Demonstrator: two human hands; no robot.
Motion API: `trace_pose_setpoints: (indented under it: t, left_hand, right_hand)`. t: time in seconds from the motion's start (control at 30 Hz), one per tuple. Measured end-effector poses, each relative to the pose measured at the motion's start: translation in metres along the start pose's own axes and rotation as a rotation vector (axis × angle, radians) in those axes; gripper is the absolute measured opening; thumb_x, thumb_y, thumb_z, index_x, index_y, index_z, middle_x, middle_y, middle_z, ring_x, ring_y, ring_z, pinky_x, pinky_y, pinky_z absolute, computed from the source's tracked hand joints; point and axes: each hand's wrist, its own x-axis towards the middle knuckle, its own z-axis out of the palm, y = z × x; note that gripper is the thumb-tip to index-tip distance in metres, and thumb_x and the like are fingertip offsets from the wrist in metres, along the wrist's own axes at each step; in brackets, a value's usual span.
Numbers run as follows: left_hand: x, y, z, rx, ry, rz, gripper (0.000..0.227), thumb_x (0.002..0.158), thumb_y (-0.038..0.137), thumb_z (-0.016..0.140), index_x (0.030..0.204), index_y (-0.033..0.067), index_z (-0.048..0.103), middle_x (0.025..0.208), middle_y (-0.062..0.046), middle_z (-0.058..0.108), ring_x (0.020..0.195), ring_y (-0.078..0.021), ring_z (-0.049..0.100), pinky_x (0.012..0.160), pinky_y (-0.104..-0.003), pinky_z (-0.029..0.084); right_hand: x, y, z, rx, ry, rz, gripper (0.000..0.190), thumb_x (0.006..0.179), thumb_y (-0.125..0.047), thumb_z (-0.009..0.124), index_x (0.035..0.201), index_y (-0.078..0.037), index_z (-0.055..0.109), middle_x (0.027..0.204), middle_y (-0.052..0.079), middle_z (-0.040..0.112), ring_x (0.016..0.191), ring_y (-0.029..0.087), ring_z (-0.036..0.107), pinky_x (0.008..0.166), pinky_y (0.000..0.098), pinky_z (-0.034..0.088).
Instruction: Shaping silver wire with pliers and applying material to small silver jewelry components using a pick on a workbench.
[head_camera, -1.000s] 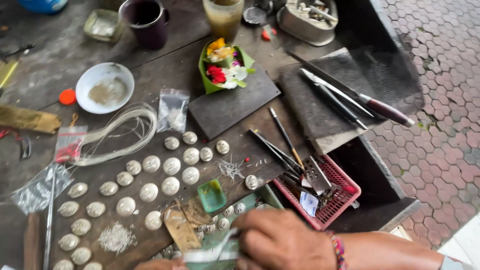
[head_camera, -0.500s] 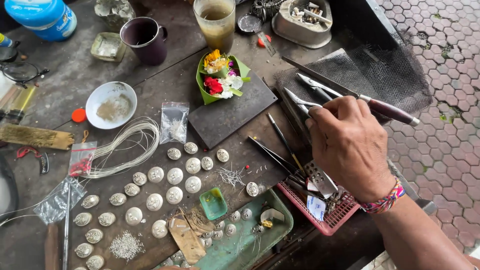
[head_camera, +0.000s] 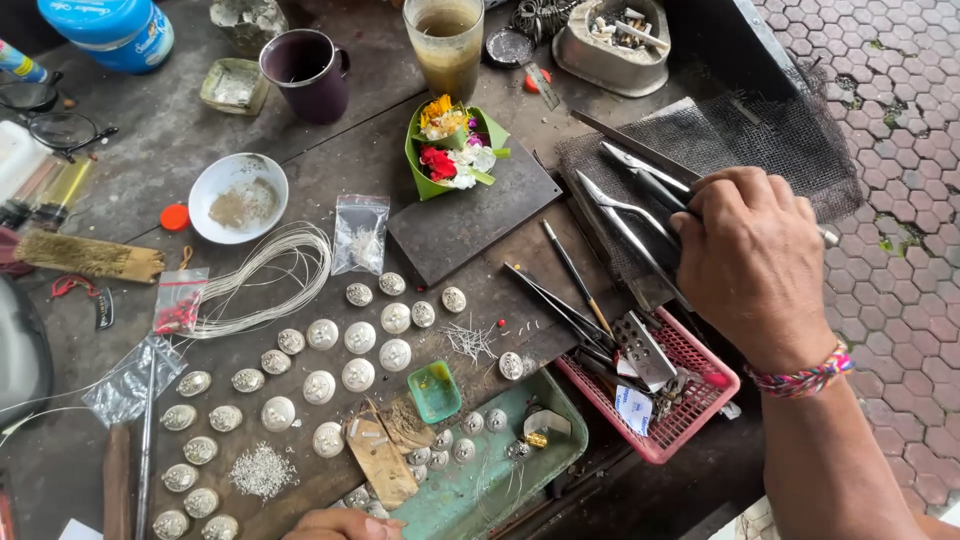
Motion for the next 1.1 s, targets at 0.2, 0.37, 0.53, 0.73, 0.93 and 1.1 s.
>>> trace_pose_setpoints:
  t: [0.2,0.37,0.53,0.73,0.93,1.1]
  left_hand:
    - [0.010,-0.010,-0.024,-0.487,-0.254,0.105,0.017,0.075,0.014,0.060,0.069,0.0010,0.051,0.079,-0.019,0.062,0.071,-0.0228,0.072,0.066,-0.031,0.066]
    - [0.014,0.033,-0.012,-0.594,-0.077,0.003,0.007,0.074,0.010,0.056,0.072,0.0029,0.055,0.078,-0.014,0.060,0.070,-0.0219,0.065,0.067,-0.029,0.052]
    - [0.021,0.066,-0.017,-0.674,0.147,-0.163,0.005,0.069,0.005,0.055,0.064,0.0047,0.053,0.070,-0.012,0.059,0.065,-0.0209,0.059,0.063,-0.032,0.051]
    - [0.022,0.063,-0.027,-0.814,0.069,-0.186,0.010,0.076,0.000,0.051,0.069,0.0069,0.050,0.077,-0.008,0.059,0.070,-0.0191,0.060,0.069,-0.032,0.053]
    - [0.022,0.058,-0.030,-0.932,0.069,-0.318,0.009,0.073,0.000,0.051,0.067,0.0068,0.051,0.079,-0.010,0.059,0.069,-0.0194,0.058,0.068,-0.030,0.051]
    - [0.022,0.057,-0.030,-0.910,0.068,-0.323,0.010,0.072,0.001,0.051,0.066,0.0094,0.050,0.074,-0.010,0.060,0.071,-0.0172,0.058,0.067,-0.029,0.046]
  right_hand:
    - [0.004,-0.013,-0.022,0.605,0.159,-0.030,0.009,0.094,0.004,0.047,0.097,0.012,0.045,0.108,0.027,0.054,0.090,0.037,0.053,0.075,0.0423,0.042]
    - [-0.025,-0.059,-0.061,1.666,-0.092,0.586,0.014,0.082,-0.011,0.049,0.091,-0.002,0.043,0.078,0.012,0.048,0.067,0.013,0.047,0.076,0.0241,0.044]
    - [-0.060,-0.120,-0.079,1.915,-0.483,0.246,0.019,0.082,-0.022,0.053,0.083,-0.005,0.046,0.059,0.010,0.043,0.046,0.015,0.043,0.033,0.0198,0.027]
    - [-0.080,-0.173,-0.065,1.725,-0.632,-0.021,0.038,0.082,-0.031,0.048,0.056,-0.006,0.037,0.051,0.005,0.038,0.048,0.015,0.039,0.046,0.0238,0.032]
    - [-0.088,-0.182,-0.057,1.643,-0.756,-0.115,0.041,0.086,-0.036,0.045,0.058,-0.007,0.046,0.056,0.007,0.051,0.054,0.015,0.047,0.053,0.0235,0.038]
    - [-0.093,-0.185,-0.055,1.605,-0.744,-0.095,0.042,0.085,-0.036,0.045,0.057,-0.006,0.050,0.060,0.007,0.056,0.060,0.016,0.051,0.060,0.0241,0.041]
